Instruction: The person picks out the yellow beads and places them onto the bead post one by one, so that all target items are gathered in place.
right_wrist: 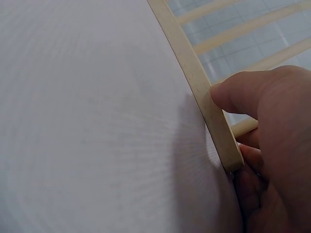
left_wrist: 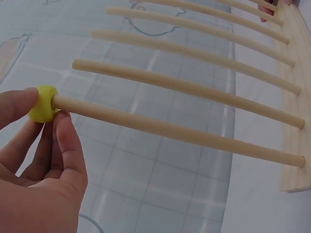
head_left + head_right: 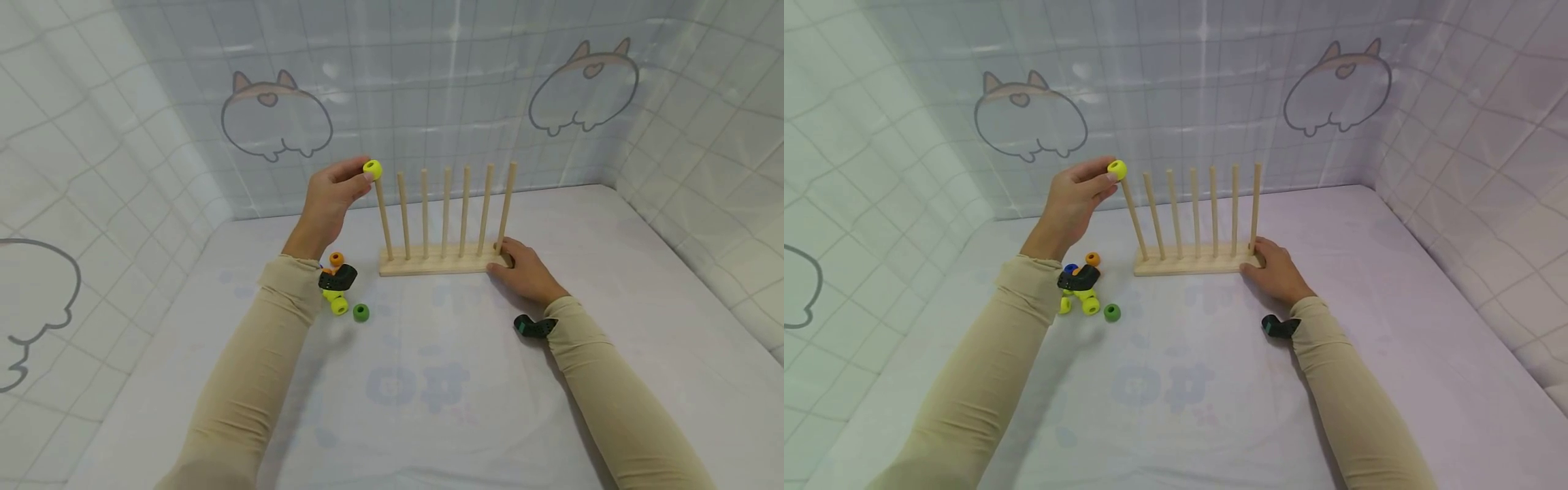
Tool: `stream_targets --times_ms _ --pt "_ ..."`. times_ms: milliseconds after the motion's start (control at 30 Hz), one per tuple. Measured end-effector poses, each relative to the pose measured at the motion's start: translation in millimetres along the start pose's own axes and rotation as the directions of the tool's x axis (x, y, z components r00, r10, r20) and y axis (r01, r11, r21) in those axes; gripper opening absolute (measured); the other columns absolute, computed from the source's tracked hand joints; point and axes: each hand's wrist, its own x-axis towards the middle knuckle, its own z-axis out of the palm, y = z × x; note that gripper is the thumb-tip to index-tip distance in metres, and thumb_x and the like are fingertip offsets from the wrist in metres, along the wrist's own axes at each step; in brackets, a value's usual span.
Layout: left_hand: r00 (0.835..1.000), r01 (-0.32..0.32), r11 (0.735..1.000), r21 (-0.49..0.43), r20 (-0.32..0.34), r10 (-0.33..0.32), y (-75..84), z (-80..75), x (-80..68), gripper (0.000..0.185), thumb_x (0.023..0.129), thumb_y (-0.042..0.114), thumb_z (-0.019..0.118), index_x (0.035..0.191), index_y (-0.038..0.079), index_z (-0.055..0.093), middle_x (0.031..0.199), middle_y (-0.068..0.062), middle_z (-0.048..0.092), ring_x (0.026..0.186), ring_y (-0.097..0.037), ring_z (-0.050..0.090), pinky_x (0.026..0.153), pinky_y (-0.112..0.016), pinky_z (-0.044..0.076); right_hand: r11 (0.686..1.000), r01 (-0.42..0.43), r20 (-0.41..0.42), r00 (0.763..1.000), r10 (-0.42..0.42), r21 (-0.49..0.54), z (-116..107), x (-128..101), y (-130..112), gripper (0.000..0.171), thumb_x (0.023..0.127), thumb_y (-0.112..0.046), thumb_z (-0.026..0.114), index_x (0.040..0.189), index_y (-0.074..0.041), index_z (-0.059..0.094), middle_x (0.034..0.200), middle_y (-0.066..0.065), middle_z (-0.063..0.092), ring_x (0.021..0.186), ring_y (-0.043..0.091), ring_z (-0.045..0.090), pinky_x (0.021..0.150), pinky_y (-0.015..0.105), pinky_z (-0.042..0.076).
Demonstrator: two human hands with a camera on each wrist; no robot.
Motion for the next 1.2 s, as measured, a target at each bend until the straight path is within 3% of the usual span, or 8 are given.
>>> stream_targets --times_ms 500,1200 --pt "1.0 0.03 0.999 -0.016 0.002 -0.03 0.7 0.8 1.7 0.038 0.092 0.007 0.072 0.129 0.003 0.065 0.127 -0.011 0.062 0.115 -0.026 0.06 0.1 -0.031 0.05 1.0 0.01 -0.008 1.0 -0.01 0.014 1.0 1.4 3.0 0.051 0.101 -0.023 0.061 0.141 0.006 0.049 0.156 0.025 0.033 0.143 0.043 0.031 0.115 0.057 0.028" --pt "0.999 0.044 0.998 0.039 0.004 -0.044 0.1 0.7 1.7 0.037 0.093 0.008 0.073 0.128 0.004 0.065 0.124 -0.01 0.063 0.112 -0.025 0.06 0.1 -0.031 0.05 1.0 0.016 -0.014 1.0 -0.015 0.014 0.9 0.5 1.7 0.05 0.101 -0.023 0.06 0.141 0.006 0.05 0.157 0.024 0.033 0.143 0.043 0.031 0.115 0.056 0.029"
